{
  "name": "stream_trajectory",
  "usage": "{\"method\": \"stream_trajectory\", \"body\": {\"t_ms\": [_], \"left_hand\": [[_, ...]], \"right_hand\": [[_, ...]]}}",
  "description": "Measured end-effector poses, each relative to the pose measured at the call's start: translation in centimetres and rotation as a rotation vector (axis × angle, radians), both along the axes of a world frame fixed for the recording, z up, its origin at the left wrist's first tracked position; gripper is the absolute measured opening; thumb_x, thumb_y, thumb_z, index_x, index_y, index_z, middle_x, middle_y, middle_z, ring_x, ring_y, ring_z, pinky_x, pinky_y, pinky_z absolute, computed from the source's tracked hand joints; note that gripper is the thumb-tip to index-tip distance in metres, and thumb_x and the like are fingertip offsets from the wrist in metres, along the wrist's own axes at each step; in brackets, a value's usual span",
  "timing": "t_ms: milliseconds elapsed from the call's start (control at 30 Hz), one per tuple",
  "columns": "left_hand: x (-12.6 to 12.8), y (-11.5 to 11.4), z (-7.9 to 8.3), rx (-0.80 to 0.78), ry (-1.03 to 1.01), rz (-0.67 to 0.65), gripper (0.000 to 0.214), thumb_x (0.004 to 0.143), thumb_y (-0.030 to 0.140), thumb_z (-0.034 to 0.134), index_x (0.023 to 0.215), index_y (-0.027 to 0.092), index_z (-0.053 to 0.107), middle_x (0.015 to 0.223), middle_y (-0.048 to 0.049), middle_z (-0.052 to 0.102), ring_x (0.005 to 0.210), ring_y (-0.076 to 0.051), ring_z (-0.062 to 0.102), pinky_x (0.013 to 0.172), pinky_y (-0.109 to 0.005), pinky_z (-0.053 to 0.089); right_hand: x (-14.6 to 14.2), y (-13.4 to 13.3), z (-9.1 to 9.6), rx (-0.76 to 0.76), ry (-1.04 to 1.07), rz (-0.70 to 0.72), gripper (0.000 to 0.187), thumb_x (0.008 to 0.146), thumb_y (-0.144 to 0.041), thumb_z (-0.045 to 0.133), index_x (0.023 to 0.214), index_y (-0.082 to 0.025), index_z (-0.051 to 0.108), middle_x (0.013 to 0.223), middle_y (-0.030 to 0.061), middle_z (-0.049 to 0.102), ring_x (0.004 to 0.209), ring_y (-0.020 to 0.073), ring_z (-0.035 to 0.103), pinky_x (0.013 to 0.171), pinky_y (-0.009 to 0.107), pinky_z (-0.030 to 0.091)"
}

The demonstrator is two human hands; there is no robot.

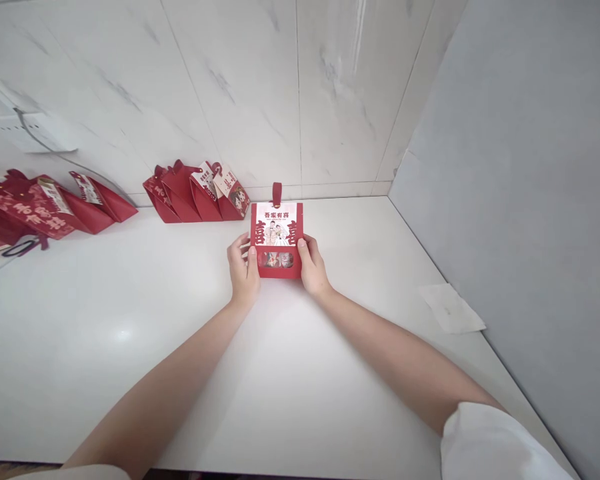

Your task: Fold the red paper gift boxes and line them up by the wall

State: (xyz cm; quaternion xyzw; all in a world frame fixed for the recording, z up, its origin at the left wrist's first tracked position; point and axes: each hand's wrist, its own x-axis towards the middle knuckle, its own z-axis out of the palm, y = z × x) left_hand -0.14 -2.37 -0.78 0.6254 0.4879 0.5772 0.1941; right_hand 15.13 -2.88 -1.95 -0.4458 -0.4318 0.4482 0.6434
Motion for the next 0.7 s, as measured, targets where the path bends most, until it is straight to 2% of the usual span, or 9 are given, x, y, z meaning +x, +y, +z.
{"method": "stream_trajectory", "body": {"t_ms": [67,133,233,300,367,500,567,700], "left_hand": [[-0.1,0.1,-0.2,0.009,0.145,0.032,0.045,0.099,0.048,0.030,0.123,0.020,0.055,0.131,-0.0140,0.050,0.124,-0.024,0.048,0.108,-0.041,0.038],[-0.1,0.1,-0.3,-0.025,0.260,0.052,0.050,0.099,0.048,0.027,0.129,0.019,0.053,0.140,-0.0150,0.045,0.131,-0.027,0.043,0.112,-0.045,0.033],[0.1,-0.3,-0.4,-0.094,0.343,0.088,0.064,0.097,0.051,0.029,0.150,0.016,0.026,0.154,-0.0181,0.027,0.141,-0.033,0.031,0.112,-0.052,0.030],[0.3,-0.7,-0.2,-0.144,0.387,0.088,0.076,0.095,0.056,0.032,0.154,0.014,0.012,0.157,-0.0208,0.021,0.143,-0.036,0.027,0.111,-0.056,0.029],[0.5,-0.9,-0.1,-0.192,0.451,0.045,0.090,0.089,0.063,0.041,0.154,0.013,0.006,0.157,-0.0229,0.020,0.142,-0.039,0.026,0.110,-0.058,0.028],[0.7,-1.0,0.2,-0.296,0.520,-0.012,0.123,0.068,0.071,0.065,0.154,0.011,0.001,0.154,-0.0263,0.025,0.139,-0.043,0.032,0.110,-0.058,0.028],[0.7,-0.9,0.2,-0.333,0.512,-0.009,0.130,0.063,0.071,0.069,0.154,0.010,-0.001,0.153,-0.0268,0.026,0.139,-0.043,0.032,0.111,-0.057,0.027],[0.5,-0.7,0.0,-0.371,0.412,-0.033,0.131,0.062,0.070,0.071,0.154,0.014,-0.003,0.150,-0.0245,0.031,0.136,-0.043,0.036,0.109,-0.056,0.030]], "right_hand": [[0.0,-0.2,0.1,0.004,-0.021,-0.005,0.050,0.090,-0.062,0.046,0.123,-0.026,0.051,0.131,0.0055,0.060,0.120,0.0233,0.058,0.100,0.040,0.049],[0.0,-0.5,0.2,0.036,-0.091,-0.025,0.052,0.091,-0.061,0.045,0.128,-0.025,0.047,0.136,0.0071,0.057,0.124,0.0238,0.055,0.102,0.040,0.048],[-0.1,-0.9,0.5,0.136,-0.209,-0.026,0.054,0.091,-0.058,0.048,0.134,-0.025,0.042,0.140,0.0089,0.053,0.126,0.0241,0.052,0.104,0.040,0.045],[-0.1,-1.1,0.5,0.180,-0.236,-0.011,0.055,0.091,-0.055,0.050,0.136,-0.025,0.039,0.141,0.0098,0.052,0.125,0.0241,0.053,0.104,0.041,0.045],[0.0,-1.0,0.4,0.188,-0.233,-0.015,0.055,0.092,-0.054,0.050,0.137,-0.025,0.038,0.140,0.0102,0.051,0.124,0.0241,0.053,0.104,0.042,0.045],[0.1,-0.7,0.2,0.182,-0.222,-0.039,0.055,0.092,-0.054,0.050,0.137,-0.025,0.036,0.141,0.0107,0.050,0.126,0.0242,0.051,0.106,0.043,0.043],[0.1,-0.6,0.2,0.187,-0.240,-0.026,0.055,0.091,-0.053,0.052,0.137,-0.025,0.036,0.141,0.0107,0.050,0.127,0.0244,0.050,0.108,0.044,0.042],[0.0,-0.9,0.4,0.228,-0.272,0.034,0.054,0.090,-0.051,0.055,0.135,-0.025,0.039,0.141,0.0100,0.050,0.128,0.0245,0.049,0.109,0.043,0.041]]}}
